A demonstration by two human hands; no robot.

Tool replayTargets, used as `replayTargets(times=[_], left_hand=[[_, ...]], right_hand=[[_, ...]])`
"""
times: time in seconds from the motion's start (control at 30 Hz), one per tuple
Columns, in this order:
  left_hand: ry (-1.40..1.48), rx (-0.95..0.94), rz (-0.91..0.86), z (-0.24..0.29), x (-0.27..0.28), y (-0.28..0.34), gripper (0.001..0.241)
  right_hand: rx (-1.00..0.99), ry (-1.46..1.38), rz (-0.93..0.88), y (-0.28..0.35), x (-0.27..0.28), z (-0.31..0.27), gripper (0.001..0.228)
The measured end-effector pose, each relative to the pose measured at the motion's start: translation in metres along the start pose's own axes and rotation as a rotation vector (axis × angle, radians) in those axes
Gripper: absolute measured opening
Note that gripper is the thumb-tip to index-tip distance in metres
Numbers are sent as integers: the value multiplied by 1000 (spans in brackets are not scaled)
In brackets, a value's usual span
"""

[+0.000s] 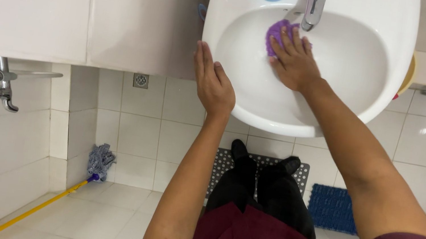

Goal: Mopping the floor and scrubbing the sink in a bathroom.

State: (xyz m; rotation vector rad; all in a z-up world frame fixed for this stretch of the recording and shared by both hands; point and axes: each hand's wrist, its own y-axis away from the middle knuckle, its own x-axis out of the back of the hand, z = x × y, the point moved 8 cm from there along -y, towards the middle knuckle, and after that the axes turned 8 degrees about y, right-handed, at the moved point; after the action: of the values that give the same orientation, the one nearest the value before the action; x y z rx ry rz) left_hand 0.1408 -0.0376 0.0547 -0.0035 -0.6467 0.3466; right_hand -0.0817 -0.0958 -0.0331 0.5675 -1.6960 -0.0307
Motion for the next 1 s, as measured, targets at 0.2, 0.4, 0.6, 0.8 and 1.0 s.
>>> replayTargets(times=[0.2, 0.4, 0.6, 0.8, 1.0], left_hand=[[15, -7, -8, 1, 1, 1, 50], [12, -31, 8, 2, 1, 6, 51], [-46, -56, 48, 6, 3, 8, 52], [-67, -13, 6, 1, 0, 8, 53], [-55, -23, 27, 1, 1, 6, 52]], right_hand=[[228, -395, -167, 18, 6, -107, 70], [34, -630, -479, 123, 35, -85, 61], [-170, -227, -210, 145, 60, -62, 65], [-413, -814, -101, 106, 25, -7, 40], [-664, -944, 199, 74, 56, 20, 14]])
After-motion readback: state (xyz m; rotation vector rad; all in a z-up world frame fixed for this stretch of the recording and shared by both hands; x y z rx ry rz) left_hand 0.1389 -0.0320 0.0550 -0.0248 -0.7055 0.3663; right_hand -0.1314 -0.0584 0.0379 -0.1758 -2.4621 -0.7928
